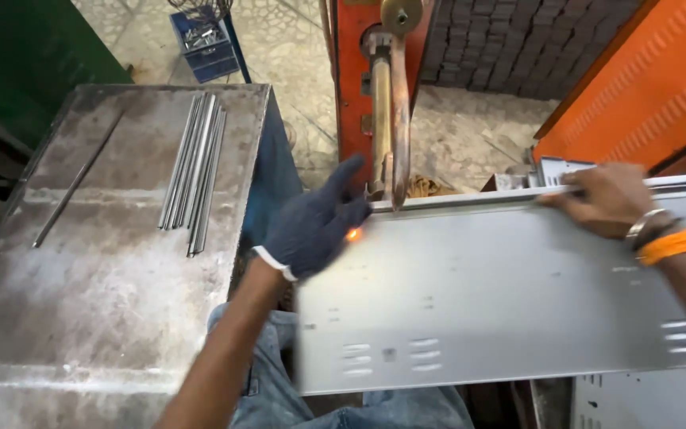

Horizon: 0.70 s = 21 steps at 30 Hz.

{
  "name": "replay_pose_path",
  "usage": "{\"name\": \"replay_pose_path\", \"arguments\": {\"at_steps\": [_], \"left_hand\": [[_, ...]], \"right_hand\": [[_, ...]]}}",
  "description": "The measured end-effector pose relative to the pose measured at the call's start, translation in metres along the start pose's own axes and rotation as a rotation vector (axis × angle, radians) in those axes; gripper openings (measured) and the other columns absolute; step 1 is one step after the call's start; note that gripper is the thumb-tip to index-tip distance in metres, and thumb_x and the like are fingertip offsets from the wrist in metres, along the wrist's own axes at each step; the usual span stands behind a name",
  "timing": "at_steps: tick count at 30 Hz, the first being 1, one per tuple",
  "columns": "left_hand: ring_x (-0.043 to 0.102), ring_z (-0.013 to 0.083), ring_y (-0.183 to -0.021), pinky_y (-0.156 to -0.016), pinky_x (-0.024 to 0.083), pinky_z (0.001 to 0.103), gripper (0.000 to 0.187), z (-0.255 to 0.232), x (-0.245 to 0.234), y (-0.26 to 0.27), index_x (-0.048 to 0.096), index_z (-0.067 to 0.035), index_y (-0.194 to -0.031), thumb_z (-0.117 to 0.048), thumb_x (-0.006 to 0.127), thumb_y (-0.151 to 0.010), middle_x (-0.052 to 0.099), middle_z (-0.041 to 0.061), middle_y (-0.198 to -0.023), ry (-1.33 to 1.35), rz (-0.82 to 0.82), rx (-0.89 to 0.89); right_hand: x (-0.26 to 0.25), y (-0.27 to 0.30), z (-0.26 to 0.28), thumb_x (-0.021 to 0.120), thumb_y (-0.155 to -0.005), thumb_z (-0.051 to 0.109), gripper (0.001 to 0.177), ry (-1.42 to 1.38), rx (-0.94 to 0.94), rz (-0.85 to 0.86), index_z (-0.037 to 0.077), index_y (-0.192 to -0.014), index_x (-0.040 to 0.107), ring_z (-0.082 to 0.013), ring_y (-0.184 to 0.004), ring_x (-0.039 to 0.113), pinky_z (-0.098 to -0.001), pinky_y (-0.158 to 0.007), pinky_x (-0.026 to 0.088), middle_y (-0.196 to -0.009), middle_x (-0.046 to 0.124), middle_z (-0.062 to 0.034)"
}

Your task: Using a spot welding machine to attach metal rods to metal sheets to create panels.

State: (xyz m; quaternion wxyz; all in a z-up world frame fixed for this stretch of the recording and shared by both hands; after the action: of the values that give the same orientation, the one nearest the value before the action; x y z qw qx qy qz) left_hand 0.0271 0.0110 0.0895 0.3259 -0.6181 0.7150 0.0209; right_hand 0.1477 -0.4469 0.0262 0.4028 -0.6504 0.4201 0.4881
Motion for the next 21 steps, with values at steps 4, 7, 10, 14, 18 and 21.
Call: {"name": "replay_pose_path", "arguments": {"at_steps": [4, 7, 10, 14, 18, 21], "left_hand": [[0.074, 0.0354, -0.084, -0.074, 0.056, 0.045, 0.033, 0.041, -0.056, 0.023, 0.071, -0.014, -0.118, -0.033, 0.066, -0.092, 0.077, 0.016, -0.093, -0.454, 0.102, -0.118], [0.074, 0.0352, -0.084, -0.076, 0.056, 0.045, 0.034, 0.061, -0.109, 0.042, 0.076, -0.011, -0.11, -0.038, 0.066, -0.092, 0.077, 0.017, -0.093, -0.558, 0.089, -0.203], [0.074, 0.033, -0.086, -0.079, 0.056, 0.044, 0.034, 0.077, -0.152, 0.064, 0.076, -0.011, -0.11, -0.038, 0.064, -0.092, 0.078, 0.015, -0.094, -0.541, 0.123, -0.346], [0.07, 0.0319, -0.097, -0.085, 0.056, 0.044, 0.036, 0.07, -0.165, 0.069, 0.077, -0.015, -0.113, -0.04, 0.068, -0.088, 0.077, 0.013, -0.107, -0.682, 0.129, -0.346], [0.067, 0.0357, -0.109, -0.092, 0.053, 0.046, 0.049, 0.021, -0.115, 0.043, 0.074, -0.014, -0.12, -0.042, 0.076, -0.08, 0.07, 0.014, -0.124, -0.84, -0.066, 0.03], [0.067, 0.0395, -0.114, -0.097, 0.053, 0.048, 0.054, -0.016, -0.047, 0.021, 0.07, -0.011, -0.121, -0.041, 0.083, -0.078, 0.068, 0.017, -0.126, -0.682, -0.125, 0.415]], "right_hand": [[-0.056, -0.009, 0.1, 0.053, -0.088, 0.069, 0.063, -0.223, -0.092, 0.078, 0.014, -0.11, 0.074, -0.0241, -0.052, 0.06, -0.045, -0.055, 0.049, -0.06, 0.065, -0.0084], [-0.07, -0.008, 0.125, 0.053, -0.097, 0.06, 0.052, -0.358, -0.293, -0.092, 0.01, -0.105, 0.067, -0.0246, -0.063, 0.063, -0.0405, -0.059, 0.05, -0.073, 0.067, -0.0092], [-0.06, -0.007, 0.127, 0.052, -0.1, 0.051, 0.042, -0.389, -0.327, -0.129, 0.011, -0.1, 0.066, -0.0247, -0.066, 0.065, -0.0392, -0.059, 0.05, -0.075, 0.067, -0.0091], [-0.057, -0.002, 0.159, 0.055, -0.099, 0.041, 0.036, -0.42, -0.326, -0.175, 0.011, -0.083, 0.067, -0.0289, -0.061, 0.062, -0.0461, -0.062, 0.043, -0.067, 0.068, -0.0084], [-0.063, -0.003, 0.185, 0.053, -0.101, 0.045, 0.043, -0.434, -0.181, 0.082, 0.009, -0.077, 0.06, -0.0273, -0.052, 0.056, -0.0455, -0.06, 0.041, -0.058, 0.061, -0.0087], [-0.065, -0.003, 0.19, 0.057, -0.1, 0.043, 0.05, -0.409, -0.237, -0.088, 0.008, -0.064, 0.056, -0.0256, -0.049, 0.049, -0.0458, -0.061, 0.037, -0.053, 0.056, -0.0104]]}}
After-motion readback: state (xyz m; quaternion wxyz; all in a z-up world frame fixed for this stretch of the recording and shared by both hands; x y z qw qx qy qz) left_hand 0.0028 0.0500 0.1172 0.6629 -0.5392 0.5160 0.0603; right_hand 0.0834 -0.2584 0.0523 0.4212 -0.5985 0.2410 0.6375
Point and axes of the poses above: each hand's wrist, its own y-axis away from the middle knuckle, its own x-axis out of the palm, z = x × y, the point moved 5 cm from there along -y, towards the middle knuckle
